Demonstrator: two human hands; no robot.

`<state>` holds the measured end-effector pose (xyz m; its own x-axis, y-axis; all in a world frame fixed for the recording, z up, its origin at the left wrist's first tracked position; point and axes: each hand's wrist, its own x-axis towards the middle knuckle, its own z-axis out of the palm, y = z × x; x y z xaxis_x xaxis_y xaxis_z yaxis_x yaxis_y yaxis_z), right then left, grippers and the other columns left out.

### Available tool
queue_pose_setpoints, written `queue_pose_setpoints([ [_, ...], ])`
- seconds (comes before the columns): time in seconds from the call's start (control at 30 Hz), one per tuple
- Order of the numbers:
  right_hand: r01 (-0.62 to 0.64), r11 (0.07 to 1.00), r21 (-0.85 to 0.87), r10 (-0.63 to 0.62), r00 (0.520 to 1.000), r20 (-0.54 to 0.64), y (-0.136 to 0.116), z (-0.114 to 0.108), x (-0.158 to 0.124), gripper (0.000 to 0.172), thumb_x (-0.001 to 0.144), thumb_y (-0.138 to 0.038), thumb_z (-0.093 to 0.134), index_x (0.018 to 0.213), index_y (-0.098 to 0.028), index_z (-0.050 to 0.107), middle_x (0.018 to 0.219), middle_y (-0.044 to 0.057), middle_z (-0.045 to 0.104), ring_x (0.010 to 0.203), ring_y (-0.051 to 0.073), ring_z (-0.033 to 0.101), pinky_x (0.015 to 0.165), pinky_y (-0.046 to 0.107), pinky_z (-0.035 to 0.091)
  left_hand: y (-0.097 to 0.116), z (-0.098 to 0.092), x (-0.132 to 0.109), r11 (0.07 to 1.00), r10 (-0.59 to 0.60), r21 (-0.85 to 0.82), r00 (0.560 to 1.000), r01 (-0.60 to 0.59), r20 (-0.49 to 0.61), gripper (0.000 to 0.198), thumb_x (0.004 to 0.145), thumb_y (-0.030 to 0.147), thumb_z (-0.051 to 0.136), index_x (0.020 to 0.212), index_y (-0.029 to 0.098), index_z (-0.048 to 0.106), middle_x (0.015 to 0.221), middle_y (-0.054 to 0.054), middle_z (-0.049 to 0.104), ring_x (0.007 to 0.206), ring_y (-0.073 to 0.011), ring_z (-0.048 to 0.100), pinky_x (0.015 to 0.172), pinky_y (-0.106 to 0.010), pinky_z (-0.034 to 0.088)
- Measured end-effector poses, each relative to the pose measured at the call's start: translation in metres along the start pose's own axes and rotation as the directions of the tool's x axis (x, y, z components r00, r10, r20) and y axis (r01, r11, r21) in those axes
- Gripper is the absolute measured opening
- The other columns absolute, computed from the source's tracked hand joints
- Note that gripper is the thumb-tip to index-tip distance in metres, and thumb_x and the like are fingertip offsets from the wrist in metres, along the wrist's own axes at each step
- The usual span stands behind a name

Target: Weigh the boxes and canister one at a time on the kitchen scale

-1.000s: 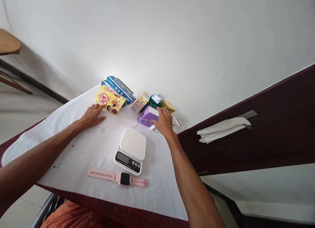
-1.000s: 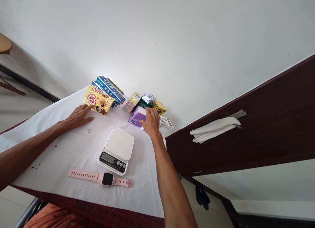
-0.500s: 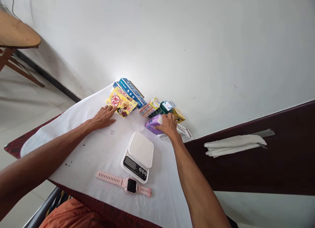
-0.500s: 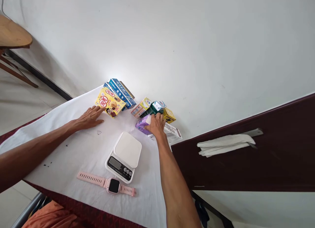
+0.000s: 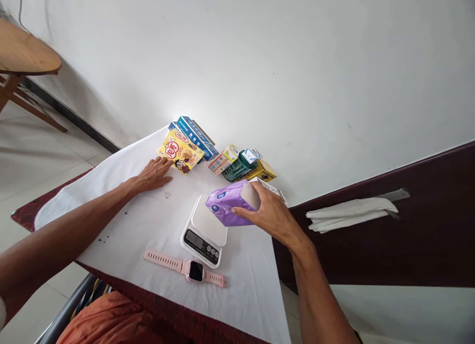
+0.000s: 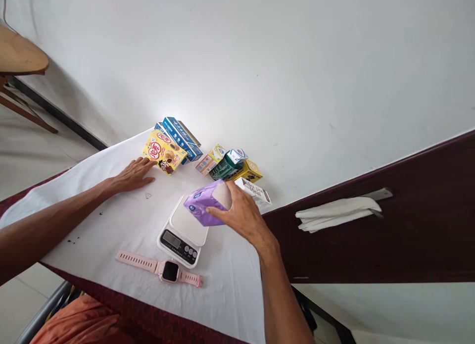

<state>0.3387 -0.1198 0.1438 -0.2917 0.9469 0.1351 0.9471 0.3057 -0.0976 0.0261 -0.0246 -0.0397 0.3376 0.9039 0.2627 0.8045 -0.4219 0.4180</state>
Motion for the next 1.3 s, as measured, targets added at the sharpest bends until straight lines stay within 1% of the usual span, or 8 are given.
queue_pose_setpoints([
  [0.13,-0.035,0.999,0.038,0.031,0.995,0.09,-0.013,0.02,-0.016,0.056,0.071,-0.049,0.084,0.115,-0.023,0.059,0.108,0.007,0.071,0.102,0.031,0.068,0.087,0.044,0.054,0.001,-0.001,-0.001,1.0,0.004,0.027,1.0,-0.004,-0.001,0.044,0.092,0.035,0.055,0.133,0.02,0.053,0.126,-0.016,0.058,0.116,-0.0336,0.053,0.095,-0.046,0.044],
  [0.23,-0.032,0.995,0.09,0.025,0.997,0.072,-0.011,0.03,-0.021,0.061,0.073,-0.047,0.083,0.124,-0.025,0.058,0.121,0.008,0.069,0.114,0.031,0.066,0.097,0.048,0.053,0.001,-0.001,-0.001,1.0,0.005,0.031,1.0,-0.005,0.003,0.045,0.093,0.035,0.054,0.134,0.019,0.053,0.127,-0.016,0.058,0.116,-0.0336,0.053,0.096,-0.047,0.044],
  [0.4,-0.005,0.982,0.187,0.007,1.0,-0.008,0.001,0.02,-0.029,0.081,0.07,-0.056,0.085,0.14,-0.029,0.053,0.139,0.01,0.062,0.128,0.033,0.06,0.106,0.051,0.05,0.003,-0.002,0.0,1.0,0.004,0.022,1.0,-0.004,0.003,0.053,0.093,0.035,0.054,0.144,0.022,0.047,0.126,-0.016,0.059,0.115,-0.0338,0.052,0.095,-0.046,0.043],
  [0.6,-0.081,0.975,0.207,0.072,0.996,0.051,0.011,0.02,-0.041,0.094,0.065,-0.059,0.087,0.146,-0.028,0.049,0.145,0.012,0.058,0.129,0.036,0.06,0.104,0.053,0.052,0.013,0.004,0.01,0.997,0.068,0.039,0.997,-0.068,0.023,0.066,0.095,0.034,0.053,0.158,0.029,0.033,0.125,-0.015,0.057,0.113,-0.034,0.051,0.095,-0.046,0.041],
  [0.8,-0.092,0.979,0.179,0.093,0.996,0.004,0.007,0.033,-0.04,0.068,0.071,-0.049,0.083,0.13,-0.026,0.06,0.128,0.009,0.069,0.116,0.033,0.066,0.097,0.047,0.054,0.023,0.013,0.019,0.983,0.106,0.15,0.994,-0.11,0.03,0.067,0.095,0.033,0.056,0.159,0.034,0.033,0.121,-0.015,0.056,0.113,-0.0338,0.05,0.094,-0.045,0.039],
  [1.03,-0.093,0.977,0.193,0.139,0.96,-0.241,0.009,0.022,0.015,0.066,0.069,-0.055,0.082,0.123,-0.021,0.06,0.118,0.011,0.07,0.104,0.031,0.064,0.088,0.042,0.052,0.029,0.021,0.026,0.986,0.098,0.136,0.995,-0.097,0.0,0.071,0.095,0.033,0.06,0.16,0.036,0.032,0.129,-0.017,0.057,0.119,-0.0377,0.05,0.1,-0.049,0.036],
  [1.13,-0.083,0.981,0.175,0.13,0.952,-0.278,0.014,0.041,0.053,0.066,0.065,-0.048,0.083,0.12,-0.019,0.061,0.119,0.013,0.069,0.108,0.033,0.063,0.094,0.045,0.05,0.03,0.023,0.027,0.989,0.078,0.126,0.997,-0.075,-0.021,0.073,0.094,0.033,0.062,0.16,0.036,0.031,0.131,-0.017,0.057,0.122,-0.0385,0.049,0.1,-0.049,0.036],
  [1.3,-0.104,0.969,0.225,0.152,0.967,-0.204,0.018,0.086,0.099,0.064,0.061,-0.043,0.084,0.116,-0.018,0.063,0.118,0.012,0.07,0.108,0.032,0.063,0.094,0.047,0.05,0.026,0.016,0.025,0.994,0.062,0.09,0.998,-0.059,-0.031,0.074,0.093,0.034,0.061,0.16,0.031,0.03,0.127,-0.016,0.058,0.116,-0.034,0.054,0.095,-0.044,0.04],
])
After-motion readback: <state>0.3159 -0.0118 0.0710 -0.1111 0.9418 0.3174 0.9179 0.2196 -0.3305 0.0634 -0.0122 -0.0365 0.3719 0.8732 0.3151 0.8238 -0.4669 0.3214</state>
